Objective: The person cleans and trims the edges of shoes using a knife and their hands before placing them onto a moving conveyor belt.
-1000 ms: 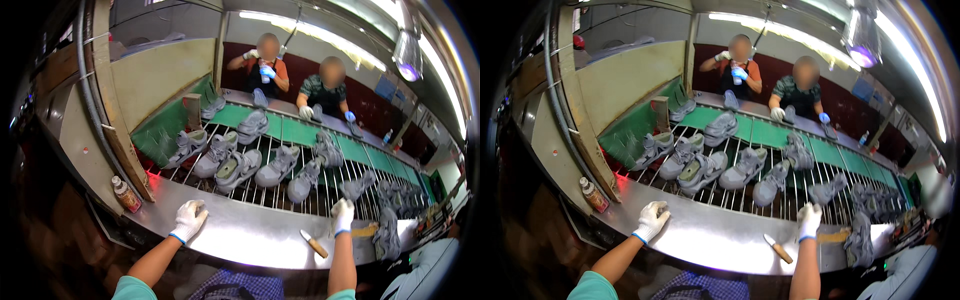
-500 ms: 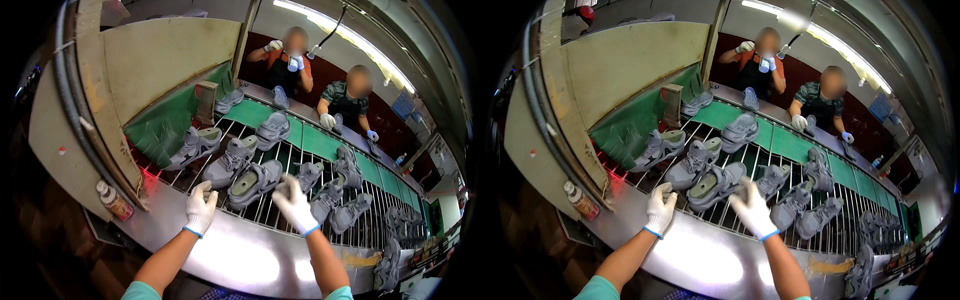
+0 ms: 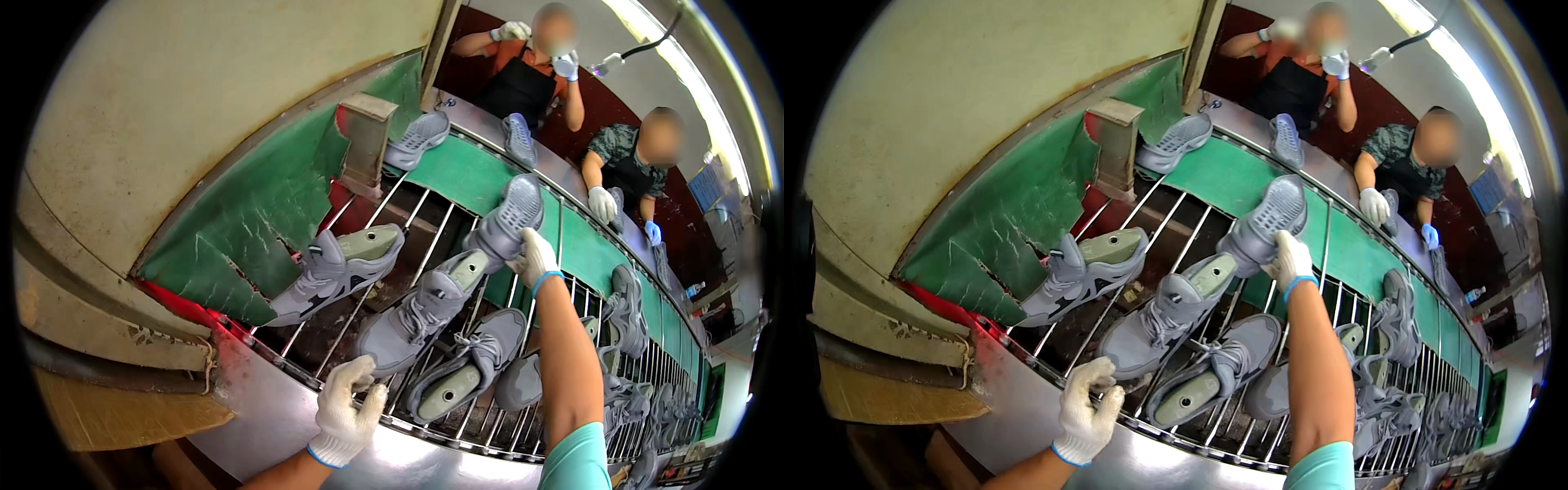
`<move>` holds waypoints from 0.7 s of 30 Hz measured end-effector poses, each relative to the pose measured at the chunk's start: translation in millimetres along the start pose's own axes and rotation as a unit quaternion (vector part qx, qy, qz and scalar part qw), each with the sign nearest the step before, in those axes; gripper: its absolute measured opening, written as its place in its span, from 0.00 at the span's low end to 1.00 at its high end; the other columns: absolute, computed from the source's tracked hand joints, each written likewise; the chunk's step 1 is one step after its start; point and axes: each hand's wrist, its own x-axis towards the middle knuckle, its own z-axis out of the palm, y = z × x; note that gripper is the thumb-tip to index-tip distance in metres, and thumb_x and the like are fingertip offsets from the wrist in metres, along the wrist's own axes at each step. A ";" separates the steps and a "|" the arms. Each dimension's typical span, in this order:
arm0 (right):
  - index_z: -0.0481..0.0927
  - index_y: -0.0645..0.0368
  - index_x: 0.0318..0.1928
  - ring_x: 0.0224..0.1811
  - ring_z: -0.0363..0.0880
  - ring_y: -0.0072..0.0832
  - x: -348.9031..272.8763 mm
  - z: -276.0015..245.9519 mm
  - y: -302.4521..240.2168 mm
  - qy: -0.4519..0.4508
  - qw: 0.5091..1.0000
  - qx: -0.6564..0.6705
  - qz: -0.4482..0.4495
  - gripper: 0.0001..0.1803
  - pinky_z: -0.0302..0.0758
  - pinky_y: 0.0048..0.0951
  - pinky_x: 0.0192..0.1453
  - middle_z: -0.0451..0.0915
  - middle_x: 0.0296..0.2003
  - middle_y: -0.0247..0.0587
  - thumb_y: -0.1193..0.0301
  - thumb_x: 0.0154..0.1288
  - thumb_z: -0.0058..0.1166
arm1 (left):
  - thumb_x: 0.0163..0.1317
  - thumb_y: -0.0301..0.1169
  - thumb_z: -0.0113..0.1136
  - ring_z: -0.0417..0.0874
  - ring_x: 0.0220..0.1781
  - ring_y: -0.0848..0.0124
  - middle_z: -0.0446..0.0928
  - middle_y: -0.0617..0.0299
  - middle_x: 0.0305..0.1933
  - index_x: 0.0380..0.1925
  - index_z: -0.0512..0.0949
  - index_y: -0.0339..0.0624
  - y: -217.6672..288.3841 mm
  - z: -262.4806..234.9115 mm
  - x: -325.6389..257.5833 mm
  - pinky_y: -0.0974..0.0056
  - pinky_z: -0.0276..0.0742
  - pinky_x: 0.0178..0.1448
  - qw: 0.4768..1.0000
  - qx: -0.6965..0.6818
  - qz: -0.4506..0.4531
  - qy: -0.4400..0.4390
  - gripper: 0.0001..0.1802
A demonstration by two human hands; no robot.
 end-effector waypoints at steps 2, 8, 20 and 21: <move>0.80 0.55 0.55 0.33 0.80 0.33 -11.7 -2.7 -2.6 -0.009 0.999 0.033 0.011 0.20 0.84 0.44 0.45 0.82 0.41 0.38 0.55 0.73 0.56 | 0.67 0.20 0.68 0.87 0.47 0.66 0.82 0.51 0.57 0.63 0.79 0.32 -0.2 -1.5 -0.3 0.62 0.85 0.55 1.000 0.000 0.002 0.006 0.24; 0.77 0.55 0.67 0.49 0.86 0.30 -132.8 -51.1 -15.3 -0.125 0.984 0.063 -0.112 0.24 0.83 0.40 0.49 0.85 0.49 0.38 0.57 0.78 0.54 | 0.66 0.25 0.75 0.87 0.47 0.65 0.83 0.52 0.58 0.64 0.80 0.37 1.0 9.2 -4.2 0.60 0.87 0.52 1.000 0.005 0.021 0.015 0.26; 0.61 0.72 0.78 0.57 0.84 0.38 -561.8 -114.7 199.8 -0.228 0.904 -0.254 -0.256 0.41 0.83 0.40 0.62 0.79 0.61 0.57 0.68 0.74 0.66 | 0.71 0.23 0.63 0.76 0.74 0.57 0.70 0.47 0.77 0.83 0.51 0.34 88.0 -41.7 -159.3 0.52 0.70 0.81 0.929 -0.277 -0.147 -0.197 0.45; 0.61 0.73 0.77 0.55 0.84 0.36 -575.5 -115.5 181.3 -0.318 0.911 -0.222 -0.144 0.41 0.83 0.39 0.61 0.79 0.61 0.56 0.66 0.75 0.66 | 0.70 0.21 0.60 0.78 0.72 0.57 0.71 0.47 0.76 0.84 0.49 0.34 87.8 -61.2 -161.2 0.52 0.71 0.81 0.937 -0.268 -0.151 -0.167 0.46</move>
